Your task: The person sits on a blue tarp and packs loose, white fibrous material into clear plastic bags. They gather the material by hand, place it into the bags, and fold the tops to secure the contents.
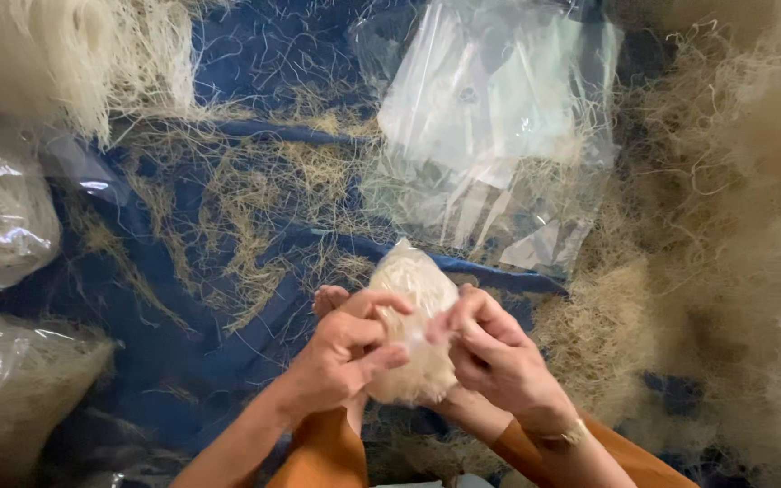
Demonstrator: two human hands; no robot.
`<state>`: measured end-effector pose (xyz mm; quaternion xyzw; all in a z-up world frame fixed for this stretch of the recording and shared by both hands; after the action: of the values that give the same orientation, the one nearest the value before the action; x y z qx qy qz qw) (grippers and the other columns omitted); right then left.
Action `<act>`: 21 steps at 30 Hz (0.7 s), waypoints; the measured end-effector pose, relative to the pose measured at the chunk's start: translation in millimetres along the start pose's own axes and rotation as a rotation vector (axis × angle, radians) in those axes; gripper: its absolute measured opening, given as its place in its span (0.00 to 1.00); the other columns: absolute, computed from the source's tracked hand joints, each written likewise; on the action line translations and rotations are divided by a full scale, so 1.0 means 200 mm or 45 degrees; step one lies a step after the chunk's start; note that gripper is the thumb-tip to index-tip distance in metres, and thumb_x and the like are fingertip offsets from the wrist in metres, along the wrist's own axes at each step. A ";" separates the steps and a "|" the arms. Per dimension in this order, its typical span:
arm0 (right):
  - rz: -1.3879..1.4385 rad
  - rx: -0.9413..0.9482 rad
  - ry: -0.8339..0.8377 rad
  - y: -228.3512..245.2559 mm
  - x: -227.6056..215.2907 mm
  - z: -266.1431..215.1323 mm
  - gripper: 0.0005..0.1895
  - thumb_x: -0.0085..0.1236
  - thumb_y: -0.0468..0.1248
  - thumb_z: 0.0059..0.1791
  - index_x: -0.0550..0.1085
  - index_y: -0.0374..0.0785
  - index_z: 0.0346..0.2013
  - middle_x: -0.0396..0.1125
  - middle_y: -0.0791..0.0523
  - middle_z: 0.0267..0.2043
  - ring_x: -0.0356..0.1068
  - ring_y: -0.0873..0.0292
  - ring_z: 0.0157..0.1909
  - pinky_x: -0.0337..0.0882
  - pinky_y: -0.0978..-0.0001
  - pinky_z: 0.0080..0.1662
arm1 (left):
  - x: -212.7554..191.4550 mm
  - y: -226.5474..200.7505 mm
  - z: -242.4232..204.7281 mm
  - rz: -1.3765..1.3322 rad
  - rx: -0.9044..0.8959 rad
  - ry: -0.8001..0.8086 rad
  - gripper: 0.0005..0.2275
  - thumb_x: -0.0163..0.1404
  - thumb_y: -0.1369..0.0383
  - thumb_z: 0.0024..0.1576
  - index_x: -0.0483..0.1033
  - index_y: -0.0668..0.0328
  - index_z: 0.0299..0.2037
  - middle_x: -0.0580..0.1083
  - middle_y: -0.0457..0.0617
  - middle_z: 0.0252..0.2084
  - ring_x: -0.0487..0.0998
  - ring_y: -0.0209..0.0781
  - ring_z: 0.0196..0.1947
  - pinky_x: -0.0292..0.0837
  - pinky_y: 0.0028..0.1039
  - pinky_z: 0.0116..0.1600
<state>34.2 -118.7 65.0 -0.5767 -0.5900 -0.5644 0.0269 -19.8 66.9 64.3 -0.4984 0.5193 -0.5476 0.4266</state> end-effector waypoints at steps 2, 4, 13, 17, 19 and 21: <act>0.141 0.090 0.004 -0.01 0.01 -0.01 0.05 0.41 0.34 0.57 0.62 0.38 0.38 0.64 0.49 0.36 0.38 0.71 0.14 0.39 0.81 0.16 | 0.04 -0.05 0.00 -0.135 0.011 0.099 0.17 0.53 0.70 0.59 0.63 0.59 0.17 0.76 0.54 0.48 0.71 0.33 0.32 0.64 0.27 0.39; 0.273 0.177 0.001 0.01 0.05 -0.02 0.04 0.42 0.35 0.57 0.62 0.38 0.39 0.60 0.52 0.31 0.34 0.72 0.12 0.34 0.81 0.14 | 0.06 -0.11 0.01 -0.280 0.027 0.203 0.18 0.53 0.73 0.59 0.64 0.62 0.17 0.80 0.54 0.44 0.67 0.33 0.20 0.61 0.24 0.27; -0.482 0.437 -0.194 0.01 -0.06 -0.02 0.10 0.50 0.41 0.55 0.68 0.41 0.32 0.56 0.62 0.21 0.45 0.71 0.16 0.43 0.79 0.19 | 0.08 0.14 -0.06 -0.421 -0.511 0.521 0.19 0.47 0.70 0.65 0.60 0.55 0.18 0.71 0.48 0.33 0.65 0.35 0.26 0.64 0.31 0.40; -0.585 0.514 -0.138 -0.16 -0.18 0.03 0.12 0.47 0.44 0.56 0.67 0.42 0.32 0.59 0.61 0.25 0.41 0.71 0.17 0.42 0.78 0.20 | 0.04 0.34 -0.14 -0.429 -0.589 0.407 0.22 0.48 0.68 0.65 0.53 0.54 0.17 0.63 0.46 0.25 0.62 0.34 0.25 0.59 0.29 0.37; -0.545 0.446 -0.161 -0.17 -0.21 0.06 0.10 0.47 0.43 0.56 0.68 0.43 0.34 0.59 0.62 0.24 0.43 0.72 0.17 0.41 0.79 0.19 | 0.03 0.35 -0.09 -0.334 -0.577 0.413 0.22 0.48 0.67 0.64 0.56 0.54 0.15 0.67 0.47 0.27 0.65 0.33 0.26 0.63 0.27 0.40; -0.462 0.435 -0.061 -0.15 -0.16 0.07 0.11 0.44 0.46 0.57 0.65 0.43 0.37 0.52 0.63 0.26 0.42 0.72 0.22 0.43 0.83 0.23 | 0.02 0.33 -0.08 -0.339 -0.586 0.104 0.20 0.46 0.76 0.62 0.64 0.58 0.13 0.72 0.46 0.25 0.63 0.29 0.14 0.53 0.19 0.21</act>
<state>32.0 -120.7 18.2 -0.4617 -0.7711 -0.4384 0.0082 -39.7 58.6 0.6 -0.6237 0.5769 -0.4861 0.2047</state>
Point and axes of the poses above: each hand's wrist, its own z-axis towards the middle knuckle, its own x-axis out of the palm, y = z × x, the point moved 4 cm from there along z, towards the middle knuckle
